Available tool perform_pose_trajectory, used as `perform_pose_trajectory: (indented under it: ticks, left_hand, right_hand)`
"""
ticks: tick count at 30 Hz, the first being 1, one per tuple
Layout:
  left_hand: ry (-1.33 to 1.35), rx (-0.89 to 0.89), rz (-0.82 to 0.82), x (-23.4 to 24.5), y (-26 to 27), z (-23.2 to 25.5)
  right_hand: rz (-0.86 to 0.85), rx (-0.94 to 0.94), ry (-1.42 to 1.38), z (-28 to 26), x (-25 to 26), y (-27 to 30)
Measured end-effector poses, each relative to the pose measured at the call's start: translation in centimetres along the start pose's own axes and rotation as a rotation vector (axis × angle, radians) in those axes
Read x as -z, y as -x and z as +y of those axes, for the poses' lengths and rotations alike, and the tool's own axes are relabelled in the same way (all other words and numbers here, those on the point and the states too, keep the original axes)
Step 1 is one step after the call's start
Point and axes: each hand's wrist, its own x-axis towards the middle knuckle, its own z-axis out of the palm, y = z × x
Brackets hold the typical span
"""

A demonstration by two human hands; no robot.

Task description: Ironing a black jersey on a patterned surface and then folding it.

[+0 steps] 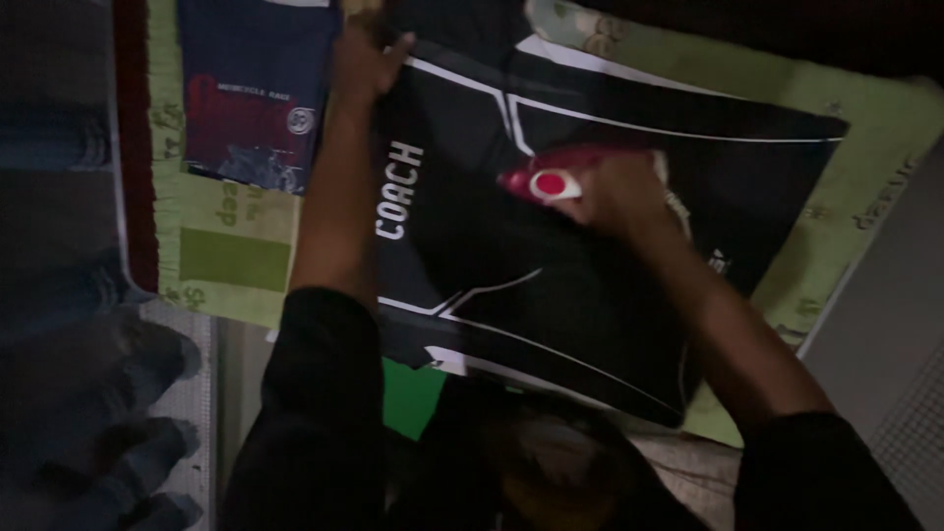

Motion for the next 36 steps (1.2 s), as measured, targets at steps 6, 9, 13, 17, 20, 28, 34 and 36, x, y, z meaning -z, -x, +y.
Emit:
perform_pose_trajectory:
  ticks: [6, 9, 13, 17, 20, 28, 34, 36]
  left_hand:
    - [0.039, 0.003, 0.173, -2.9, -1.6, -5.0]
    - [0.136, 0.085, 0.173, -0.1, -0.9, -2.3]
    - [0.217, 0.102, 0.157, 1.0, -0.7, -0.8]
    - [0.167, 0.122, 0.137, 1.8, -0.6, 0.4]
    - [0.137, 0.100, 0.111, 2.3, -0.9, 0.5]
    - [0.009, -0.112, 0.058, 1.6, -2.1, -2.2]
    - [-0.359, -0.070, -0.140, 0.7, -2.3, -3.5]
    - [-0.413, -0.138, -0.156, 0.4, -2.4, -4.4]
  right_hand:
    - [0.171, -0.178, -0.058, 0.7, 2.1, -3.1]
    - [0.147, -0.411, -0.034, 0.3, 3.6, -4.5]
    - [0.330, -0.480, -0.010, 1.0, 4.4, -6.0]
    - [0.254, -0.638, 0.086, 3.8, 2.3, -7.0]
    - [0.336, -0.635, 0.163, 5.1, 2.0, -7.0]
    - [-0.057, -0.434, 0.076, -1.9, 9.9, -5.8]
    - [0.006, 0.072, -0.156, -6.8, 3.9, -7.6]
    - [0.025, 0.183, -0.145, -8.0, 1.2, -8.1]
